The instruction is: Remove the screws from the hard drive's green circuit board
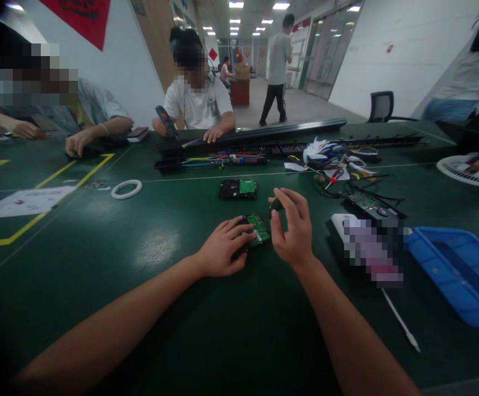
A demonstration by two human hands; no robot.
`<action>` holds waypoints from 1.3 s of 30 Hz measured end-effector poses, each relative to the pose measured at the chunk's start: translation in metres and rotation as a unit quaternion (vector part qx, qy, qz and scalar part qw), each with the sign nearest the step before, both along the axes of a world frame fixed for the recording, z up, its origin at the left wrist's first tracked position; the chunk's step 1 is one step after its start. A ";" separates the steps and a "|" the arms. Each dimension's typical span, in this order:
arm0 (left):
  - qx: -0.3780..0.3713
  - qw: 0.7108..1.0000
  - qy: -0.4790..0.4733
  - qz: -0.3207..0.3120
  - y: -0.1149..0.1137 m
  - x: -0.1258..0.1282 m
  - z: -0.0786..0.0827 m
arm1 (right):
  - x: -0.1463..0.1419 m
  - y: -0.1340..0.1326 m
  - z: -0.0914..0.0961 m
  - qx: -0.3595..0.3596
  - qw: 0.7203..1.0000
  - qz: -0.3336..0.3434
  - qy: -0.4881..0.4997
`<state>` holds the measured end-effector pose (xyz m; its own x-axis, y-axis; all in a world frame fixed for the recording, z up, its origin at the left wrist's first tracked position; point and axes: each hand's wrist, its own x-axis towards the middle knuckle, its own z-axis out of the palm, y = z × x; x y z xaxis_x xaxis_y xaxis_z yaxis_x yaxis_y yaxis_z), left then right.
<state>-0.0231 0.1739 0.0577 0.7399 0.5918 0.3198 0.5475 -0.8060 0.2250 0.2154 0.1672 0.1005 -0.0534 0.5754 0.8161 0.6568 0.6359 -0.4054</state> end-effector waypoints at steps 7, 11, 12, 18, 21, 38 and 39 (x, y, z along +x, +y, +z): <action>-0.003 1.000 0.004 0.000 0.000 0.000 0.000 | -0.001 0.001 0.002 0.029 0.999 -0.035 -0.008; -0.004 1.000 0.003 0.003 0.000 0.000 0.000 | -0.002 0.001 0.003 0.029 0.999 -0.035 -0.011; -0.003 1.000 0.002 0.003 0.000 0.000 0.000 | -0.002 0.001 0.002 0.028 0.999 -0.032 -0.012; -0.003 1.000 -0.003 -0.002 0.000 0.000 0.001 | 0.001 0.002 0.000 0.009 1.000 -0.005 -0.010; -0.003 1.000 -0.004 -0.003 0.000 0.000 0.001 | 0.000 0.001 0.002 0.011 1.000 -0.016 -0.011; 0.001 1.000 0.000 0.000 -0.001 0.000 0.002 | -0.001 0.000 0.005 0.027 0.999 -0.038 -0.020; 0.002 1.000 0.000 0.000 -0.001 0.000 0.002 | -0.002 -0.001 0.006 0.027 0.999 -0.039 -0.019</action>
